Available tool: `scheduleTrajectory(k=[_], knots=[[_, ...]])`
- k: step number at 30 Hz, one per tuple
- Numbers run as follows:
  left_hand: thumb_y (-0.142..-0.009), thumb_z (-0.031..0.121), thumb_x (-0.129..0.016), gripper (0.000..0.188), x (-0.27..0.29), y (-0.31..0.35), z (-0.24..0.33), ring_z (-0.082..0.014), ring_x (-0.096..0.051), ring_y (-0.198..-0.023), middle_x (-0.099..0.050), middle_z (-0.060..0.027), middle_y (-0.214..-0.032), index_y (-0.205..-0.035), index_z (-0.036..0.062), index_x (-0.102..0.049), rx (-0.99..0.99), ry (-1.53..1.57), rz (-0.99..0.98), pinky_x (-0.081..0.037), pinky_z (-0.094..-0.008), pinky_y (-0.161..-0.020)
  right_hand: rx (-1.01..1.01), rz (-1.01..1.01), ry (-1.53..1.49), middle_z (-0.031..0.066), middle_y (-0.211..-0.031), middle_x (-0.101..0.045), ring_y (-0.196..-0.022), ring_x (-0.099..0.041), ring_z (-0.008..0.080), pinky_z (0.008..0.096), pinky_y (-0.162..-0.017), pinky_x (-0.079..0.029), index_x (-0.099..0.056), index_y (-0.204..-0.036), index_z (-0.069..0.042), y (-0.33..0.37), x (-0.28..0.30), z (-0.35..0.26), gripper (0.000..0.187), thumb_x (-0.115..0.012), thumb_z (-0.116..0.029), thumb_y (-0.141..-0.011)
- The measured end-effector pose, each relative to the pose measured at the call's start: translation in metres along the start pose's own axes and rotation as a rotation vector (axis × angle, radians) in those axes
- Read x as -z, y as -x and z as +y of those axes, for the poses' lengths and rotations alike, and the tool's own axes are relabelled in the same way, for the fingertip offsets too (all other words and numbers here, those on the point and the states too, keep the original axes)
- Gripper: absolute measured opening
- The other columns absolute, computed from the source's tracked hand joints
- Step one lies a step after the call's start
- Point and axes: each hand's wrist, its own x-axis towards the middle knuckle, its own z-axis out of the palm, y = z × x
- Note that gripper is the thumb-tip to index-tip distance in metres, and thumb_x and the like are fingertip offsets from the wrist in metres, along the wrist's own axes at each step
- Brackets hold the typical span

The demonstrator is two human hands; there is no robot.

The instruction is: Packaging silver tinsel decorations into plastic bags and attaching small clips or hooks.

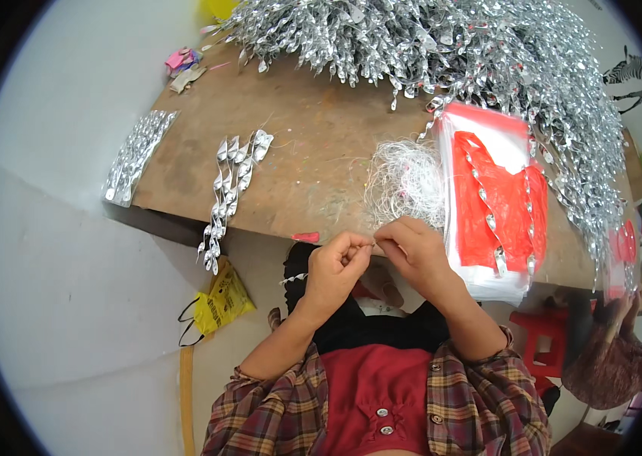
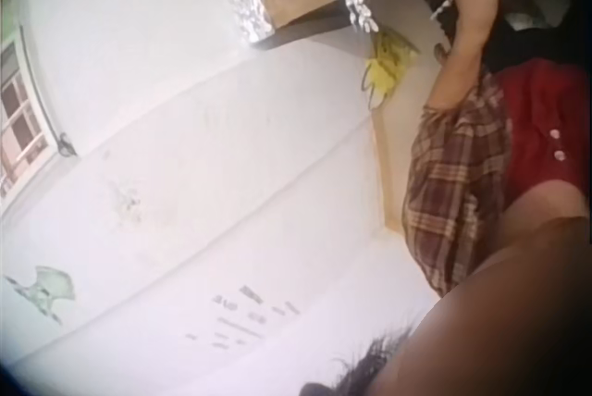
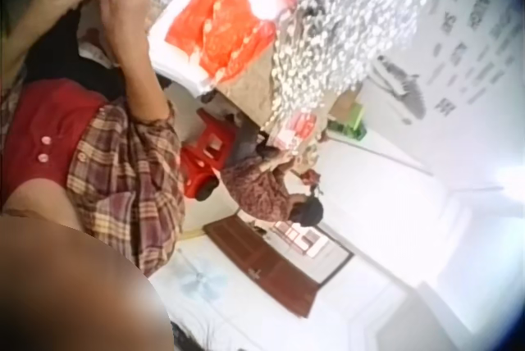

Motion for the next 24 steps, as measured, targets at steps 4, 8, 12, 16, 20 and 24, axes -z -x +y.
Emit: scheduleTrajectory(k=[4,8,12,16,20,24], knots=[[-0.090,0.008,-0.057,0.014,-0.004,0.003,0.006,-0.0055,-0.055,-0.065,-0.062,-0.0022,-0.079,-0.098,-0.0024,-0.061,0.043,0.135,-0.002,-0.045,-0.0191,-0.061,-0.300,0.067,-0.410,0.0063,-0.082,-0.060,-0.078,-0.060,0.0196,0.0304,-0.069,-0.047,-0.061,-0.089,-0.003,0.003,-0.004,-0.001,0.009,-0.063,-0.003,-0.080],[-0.091,0.008,-0.057,0.017,-0.005,0.001,0.004,-0.0107,-0.061,-0.073,-0.066,-0.0077,-0.089,-0.102,-0.0036,-0.062,-0.019,0.197,0.057,-0.049,-0.0224,-0.069,-0.634,0.009,-1.222,0.0033,-0.096,-0.057,-0.090,-0.055,0.0128,0.0268,-0.083,-0.044,-0.061,-0.086,-0.002,-0.006,-0.002,-0.008,0.006,-0.064,-0.005,-0.082],[-0.091,0.008,-0.057,0.018,-0.004,-0.001,0.004,-0.0138,-0.063,-0.078,-0.066,-0.0092,-0.093,-0.102,-0.0043,-0.063,-0.020,0.334,0.039,-0.050,-0.0243,-0.073,-0.592,-0.034,-1.256,0.0018,-0.089,-0.057,-0.082,-0.057,0.0117,0.0251,-0.078,-0.046,-0.059,-0.089,-0.003,-0.004,-0.003,0.000,0.008,-0.064,-0.006,-0.084],[-0.090,0.008,-0.058,0.018,-0.004,-0.002,0.004,-0.0135,-0.063,-0.076,-0.066,-0.0091,-0.092,-0.102,-0.0037,-0.063,-0.004,0.403,0.029,-0.050,-0.0236,-0.072,-0.606,-0.069,-1.222,0.0026,-0.095,-0.056,-0.090,-0.055,0.0121,0.0260,-0.084,-0.042,-0.060,-0.088,-0.003,-0.004,-0.001,0.000,0.008,-0.065,-0.007,-0.082],[-0.090,0.008,-0.058,0.015,-0.005,-0.003,0.002,-0.0124,-0.062,-0.075,-0.066,-0.0085,-0.090,-0.098,-0.0034,-0.063,0.031,0.425,0.043,-0.049,-0.0228,-0.071,-0.621,-0.081,-1.134,0.0033,-0.098,-0.055,-0.095,-0.052,0.0125,0.0273,-0.088,-0.040,-0.061,-0.086,-0.004,-0.002,0.000,0.002,0.008,-0.066,-0.008,-0.081],[-0.086,0.004,-0.060,0.008,-0.006,-0.003,0.004,-0.0085,-0.059,-0.069,-0.064,-0.0040,-0.080,-0.090,-0.0025,-0.062,0.037,0.267,0.068,-0.046,-0.0202,-0.065,-0.623,-0.132,-1.101,0.0030,-0.098,-0.055,-0.095,-0.052,0.0118,0.0272,-0.086,-0.041,-0.061,-0.086,-0.003,0.003,-0.003,0.013,0.009,-0.066,-0.009,-0.081]])
